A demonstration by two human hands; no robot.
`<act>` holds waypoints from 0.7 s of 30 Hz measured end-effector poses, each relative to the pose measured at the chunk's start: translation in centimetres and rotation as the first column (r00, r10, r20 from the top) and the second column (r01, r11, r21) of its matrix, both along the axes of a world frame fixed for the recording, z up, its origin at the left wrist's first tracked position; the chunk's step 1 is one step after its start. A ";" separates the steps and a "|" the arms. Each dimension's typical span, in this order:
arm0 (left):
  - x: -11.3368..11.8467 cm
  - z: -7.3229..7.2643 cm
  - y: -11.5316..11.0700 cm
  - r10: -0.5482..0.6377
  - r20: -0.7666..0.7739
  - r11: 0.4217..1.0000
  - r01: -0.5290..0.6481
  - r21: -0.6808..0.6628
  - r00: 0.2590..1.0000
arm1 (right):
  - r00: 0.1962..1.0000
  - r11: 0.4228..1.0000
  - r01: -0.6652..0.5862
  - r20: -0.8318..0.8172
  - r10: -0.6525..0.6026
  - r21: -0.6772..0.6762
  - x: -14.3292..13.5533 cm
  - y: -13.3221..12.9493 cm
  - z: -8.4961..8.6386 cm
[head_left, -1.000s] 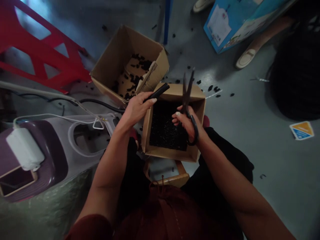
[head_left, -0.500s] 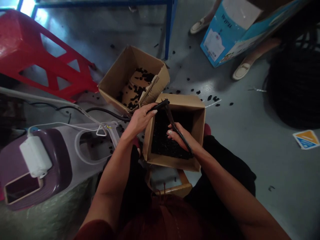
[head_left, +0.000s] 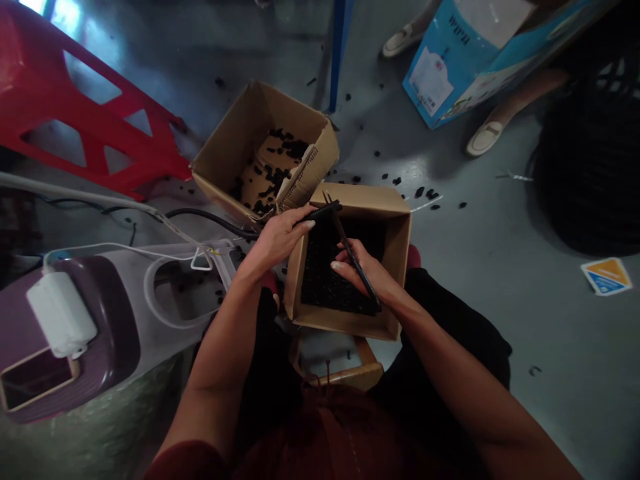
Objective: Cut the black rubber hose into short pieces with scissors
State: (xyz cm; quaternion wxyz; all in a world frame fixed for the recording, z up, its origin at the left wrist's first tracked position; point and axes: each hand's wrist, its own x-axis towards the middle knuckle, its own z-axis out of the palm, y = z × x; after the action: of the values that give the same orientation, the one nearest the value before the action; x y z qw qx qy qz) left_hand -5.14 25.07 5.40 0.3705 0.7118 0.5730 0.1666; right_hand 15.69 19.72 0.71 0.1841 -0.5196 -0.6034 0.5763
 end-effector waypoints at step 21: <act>0.1 -0.2 -0.1 -0.032 0.012 0.998 0.033 -0.052 0.999 | 0.999 0.996 -0.045 -0.016 0.044 -0.072 0.0 -0.1 0.2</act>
State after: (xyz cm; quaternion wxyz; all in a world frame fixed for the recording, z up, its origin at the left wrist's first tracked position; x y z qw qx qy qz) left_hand -5.07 24.99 5.21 0.3949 0.7102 0.5633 0.1496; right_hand 15.65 19.67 0.95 0.1566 -0.5082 -0.5923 0.6053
